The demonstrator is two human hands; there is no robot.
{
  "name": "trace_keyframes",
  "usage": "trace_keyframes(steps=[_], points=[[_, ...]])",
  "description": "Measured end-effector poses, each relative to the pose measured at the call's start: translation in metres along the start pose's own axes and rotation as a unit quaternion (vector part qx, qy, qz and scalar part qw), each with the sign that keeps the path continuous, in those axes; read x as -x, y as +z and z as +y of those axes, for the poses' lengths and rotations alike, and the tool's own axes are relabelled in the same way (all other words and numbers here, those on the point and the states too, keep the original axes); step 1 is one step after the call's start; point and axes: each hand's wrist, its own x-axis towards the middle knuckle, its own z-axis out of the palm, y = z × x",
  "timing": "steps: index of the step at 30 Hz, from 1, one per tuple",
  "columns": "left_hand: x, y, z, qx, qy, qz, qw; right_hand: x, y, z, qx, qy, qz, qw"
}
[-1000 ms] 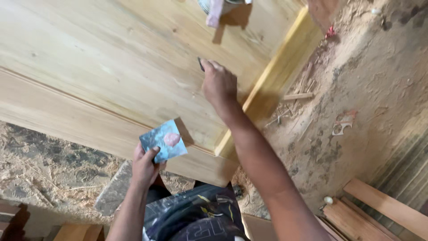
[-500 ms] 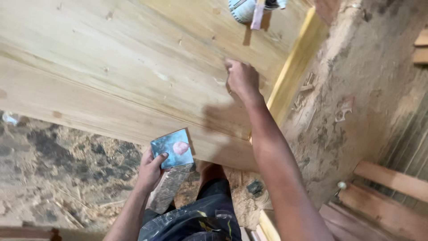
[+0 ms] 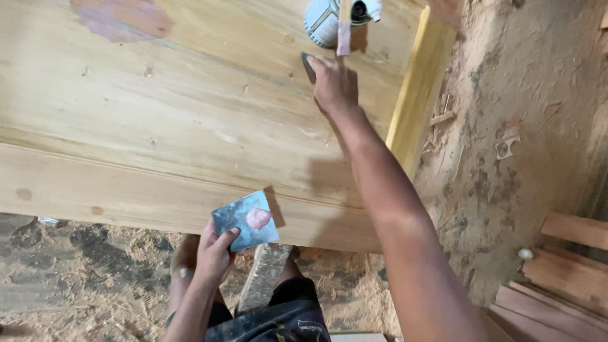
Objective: The person applies pink wood filler to various sections of a wooden door using a putty knife and pieces of sandpaper, spreading and smoothing the material into gaps and imperfections across the frame and joints.
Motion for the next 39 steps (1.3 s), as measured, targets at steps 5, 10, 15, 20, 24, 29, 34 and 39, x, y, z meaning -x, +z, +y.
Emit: trace_keyframes(steps=[5,10,15,20,24,29,34,39], points=[[-0.04,0.0,0.043,-0.021,-0.127,-0.015,0.992,0.018,-0.026,-0.002,0.022,0.077,-0.145,0.986],[-0.074,-0.032,0.107,-0.155,-0.151,-0.137,0.967,-0.024,-0.033,-0.011,0.104,0.419,-0.196,0.88],[-0.095,-0.031,0.146,-0.172,-0.169,-0.14,0.96,-0.042,-0.023,-0.045,0.004,0.29,-0.188,0.938],[-0.113,-0.019,0.175,-0.158,-0.16,-0.139,0.964,-0.02,-0.046,-0.041,-0.019,0.266,-0.166,0.949],[-0.12,-0.017,0.177,-0.155,-0.15,-0.131,0.968,0.005,-0.014,-0.061,0.008,0.239,-0.072,0.968],[-0.107,-0.011,0.168,-0.142,-0.152,-0.113,0.971,0.052,0.003,-0.08,0.031,0.176,-0.057,0.982],[-0.093,-0.005,0.163,-0.157,-0.14,-0.074,0.975,0.03,-0.029,-0.022,-0.008,0.311,-0.022,0.95],[-0.079,0.005,0.149,-0.168,-0.186,0.039,0.967,-0.01,0.001,-0.078,0.001,0.347,-0.113,0.931]])
